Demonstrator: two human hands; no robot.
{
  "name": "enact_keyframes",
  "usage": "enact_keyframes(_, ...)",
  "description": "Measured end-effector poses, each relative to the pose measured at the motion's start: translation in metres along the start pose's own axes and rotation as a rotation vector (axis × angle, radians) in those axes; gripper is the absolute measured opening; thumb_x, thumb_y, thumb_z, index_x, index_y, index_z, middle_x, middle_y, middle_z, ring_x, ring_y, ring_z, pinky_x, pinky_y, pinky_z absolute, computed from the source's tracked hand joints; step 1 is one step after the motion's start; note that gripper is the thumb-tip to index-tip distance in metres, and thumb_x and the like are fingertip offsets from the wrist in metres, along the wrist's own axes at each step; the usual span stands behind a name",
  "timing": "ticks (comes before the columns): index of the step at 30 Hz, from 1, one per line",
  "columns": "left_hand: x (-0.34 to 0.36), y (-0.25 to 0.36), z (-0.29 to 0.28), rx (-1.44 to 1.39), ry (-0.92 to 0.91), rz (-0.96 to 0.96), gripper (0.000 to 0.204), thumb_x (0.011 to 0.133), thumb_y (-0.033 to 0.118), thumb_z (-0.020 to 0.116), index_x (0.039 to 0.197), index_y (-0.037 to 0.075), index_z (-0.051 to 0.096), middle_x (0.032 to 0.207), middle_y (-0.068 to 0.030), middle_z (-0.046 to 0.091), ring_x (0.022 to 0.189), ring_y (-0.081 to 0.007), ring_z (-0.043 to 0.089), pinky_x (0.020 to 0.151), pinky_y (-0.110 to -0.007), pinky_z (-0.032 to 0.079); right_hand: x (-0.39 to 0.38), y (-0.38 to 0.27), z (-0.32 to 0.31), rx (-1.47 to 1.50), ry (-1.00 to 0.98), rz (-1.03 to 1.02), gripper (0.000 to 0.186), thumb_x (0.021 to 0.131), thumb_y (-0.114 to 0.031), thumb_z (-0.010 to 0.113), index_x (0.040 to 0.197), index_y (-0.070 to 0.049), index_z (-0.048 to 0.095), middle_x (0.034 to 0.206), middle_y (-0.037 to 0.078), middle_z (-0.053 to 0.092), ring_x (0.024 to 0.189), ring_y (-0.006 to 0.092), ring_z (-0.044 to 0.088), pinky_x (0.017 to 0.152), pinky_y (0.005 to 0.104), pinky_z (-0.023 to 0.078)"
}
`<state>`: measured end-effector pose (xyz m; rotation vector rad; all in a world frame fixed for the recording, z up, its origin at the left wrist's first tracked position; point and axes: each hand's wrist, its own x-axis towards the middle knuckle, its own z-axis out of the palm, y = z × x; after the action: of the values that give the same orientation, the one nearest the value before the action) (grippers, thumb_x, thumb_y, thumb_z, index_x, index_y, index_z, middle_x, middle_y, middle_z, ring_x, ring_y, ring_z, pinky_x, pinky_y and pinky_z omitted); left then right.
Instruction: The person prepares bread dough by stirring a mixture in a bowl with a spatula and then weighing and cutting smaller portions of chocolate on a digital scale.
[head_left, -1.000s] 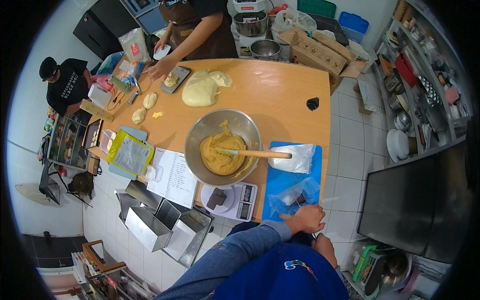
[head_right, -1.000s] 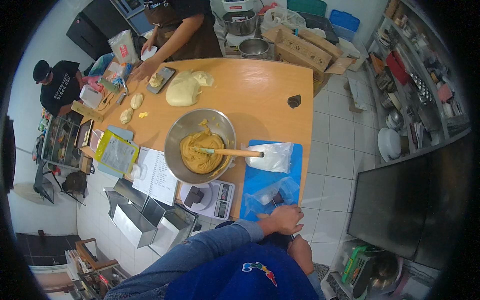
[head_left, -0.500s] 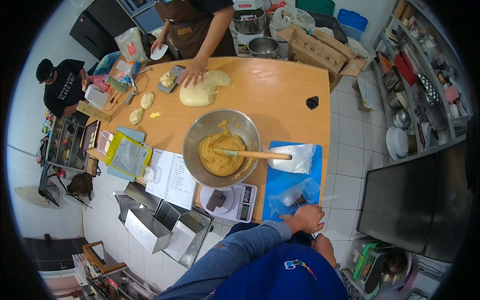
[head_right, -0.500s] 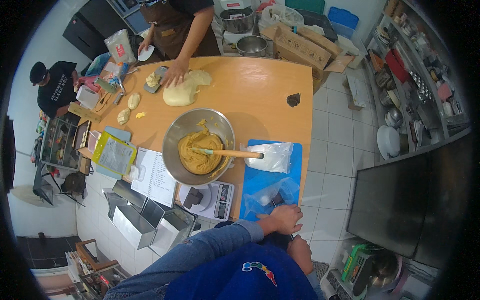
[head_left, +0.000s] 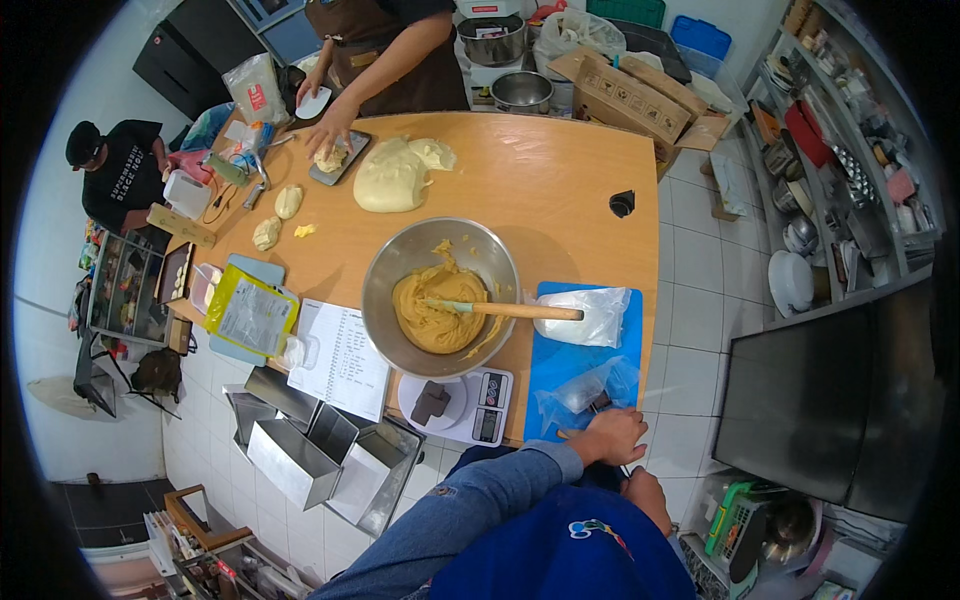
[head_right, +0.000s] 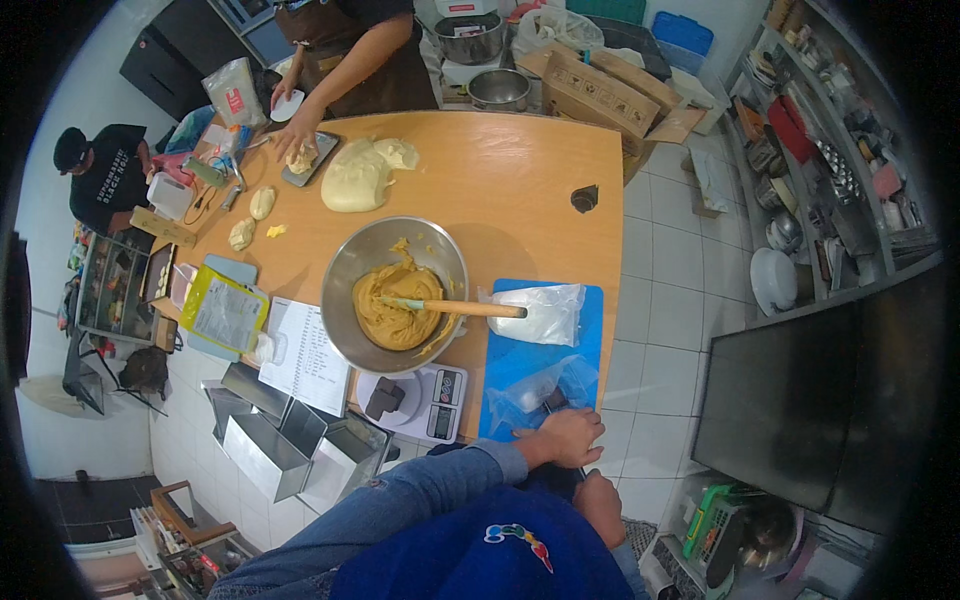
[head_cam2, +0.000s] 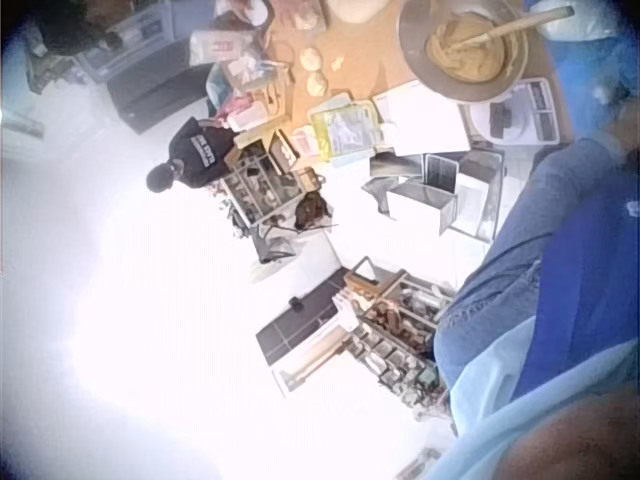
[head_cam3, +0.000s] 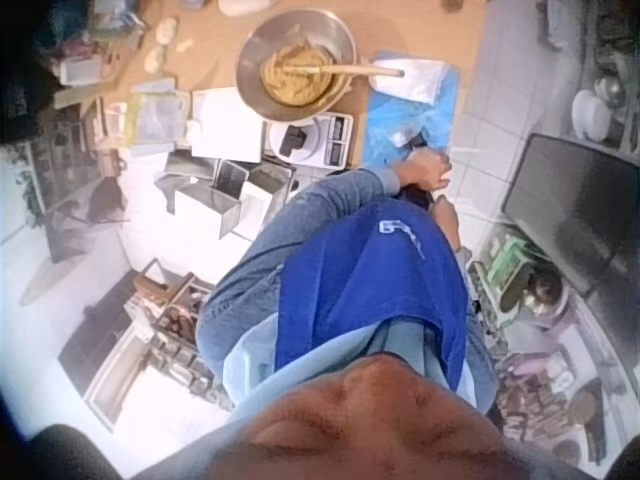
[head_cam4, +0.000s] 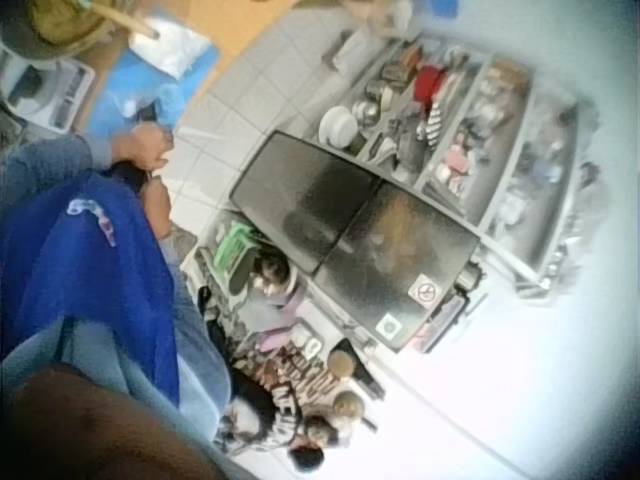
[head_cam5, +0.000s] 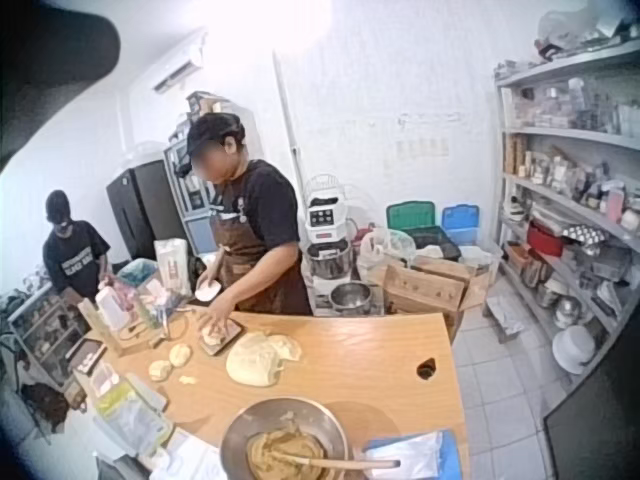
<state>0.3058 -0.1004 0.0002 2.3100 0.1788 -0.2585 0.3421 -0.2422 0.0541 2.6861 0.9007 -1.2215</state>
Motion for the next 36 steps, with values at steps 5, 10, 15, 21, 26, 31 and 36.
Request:
enact_keyframes(5, 0.002, -0.006, 0.009, 0.005, 0.054, 0.039, 0.036, 0.08, 0.034, 0.054, 0.091, 0.0, 0.061, 0.098, -0.016, 0.058, 0.099, -0.0307, 0.054, 0.084, -0.041, 0.046, 0.002, 0.002, 0.003, -0.011, 0.011, -0.013, 0.02, 0.081, -0.015, 0.058, 0.082, 0.005, 0.055, 0.077, 0.027, 0.062, 0.075, 0.0422, 0.063, 0.065, 0.0501, 0.049)
enact_keyframes(10, 0.002, -0.01, 0.014, 0.005, 0.161, 0.084, 0.033, 0.078, 0.032, 0.056, 0.085, 0.0, 0.06, 0.092, -0.0159, 0.057, 0.094, -0.0311, 0.055, 0.08, -0.041, 0.047, 0.002, 0.002, 0.003, -0.015, 0.012, -0.027, 0.021, 0.081, -0.016, 0.057, 0.082, 0.005, 0.055, 0.077, 0.027, 0.062, 0.075, 0.0421, 0.063, 0.065, 0.05, 0.049)
enact_keyframes(15, 0.001, -0.007, 0.005, -0.034, 0.055, 0.031, 0.036, 0.079, 0.033, 0.055, 0.092, 0.001, 0.061, 0.101, -0.015, 0.055, 0.103, -0.0301, 0.052, 0.085, -0.04, 0.046, 0.005, 0.005, 0.006, -0.019, 0.007, -0.017, 0.021, 0.082, -0.017, 0.057, 0.083, 0.004, 0.055, 0.077, 0.027, 0.062, 0.074, 0.0421, 0.062, 0.065, 0.05, 0.049)
enact_keyframes(21, 0.003, -0.007, 0.007, -0.021, 0.054, 0.027, 0.034, 0.078, 0.032, 0.056, 0.09, 0.001, 0.061, 0.101, -0.0142, 0.054, 0.101, -0.0296, 0.052, 0.084, -0.041, 0.046, 0.007, 0.008, 0.009, -0.035, 0.014, -0.008, 0.023, 0.083, -0.019, 0.056, 0.084, 0.004, 0.055, 0.077, 0.026, 0.062, 0.075, 0.0421, 0.062, 0.066, 0.0499, 0.049)
enact_keyframes(26, 0.003, -0.012, 0.017, -0.056, 0.148, 0.078, 0.03, 0.078, 0.028, 0.056, 0.088, 0.001, 0.059, 0.099, -0.0144, 0.054, 0.099, -0.0303, 0.053, 0.081, -0.041, 0.047, 0.008, 0.01, 0.008, -0.022, 0.005, -0.022, 0.024, 0.083, -0.02, 0.057, 0.083, 0.004, 0.056, 0.077, 0.025, 0.062, 0.075, 0.042, 0.062, 0.065, 0.05, 0.049)
enact_keyframes(31, -0.013, -0.007, 0.015, -0.165, 0.373, 0.275, 0.022, 0.078, 0.019, 0.058, 0.091, 0.001, 0.057, 0.099, -0.015, 0.055, 0.097, -0.0321, 0.054, 0.079, -0.04, 0.047, 0.006, 0.005, 0.004, -0.007, 0.006, -0.044, 0.028, 0.083, -0.023, 0.057, 0.083, 0.004, 0.058, 0.078, 0.026, 0.062, 0.076, 0.042, 0.062, 0.066, 0.0497, 0.049)
enact_keyframes(36, -0.063, -0.007, -0.009, -0.275, 0.479, -0.169, 0.023, 0.076, 0.019, 0.063, 0.087, -0.001, 0.059, 0.089, -0.0175, 0.059, 0.079, -0.034, 0.059, 0.07, -0.041, 0.049, -0.002, 0.001, -0.006, 0.041, 0.028, -0.042, 0.031, 0.083, -0.027, 0.058, 0.084, 0.005, 0.059, 0.081, 0.027, 0.062, 0.079, 0.0426, 0.062, 0.068, 0.0494, 0.05)
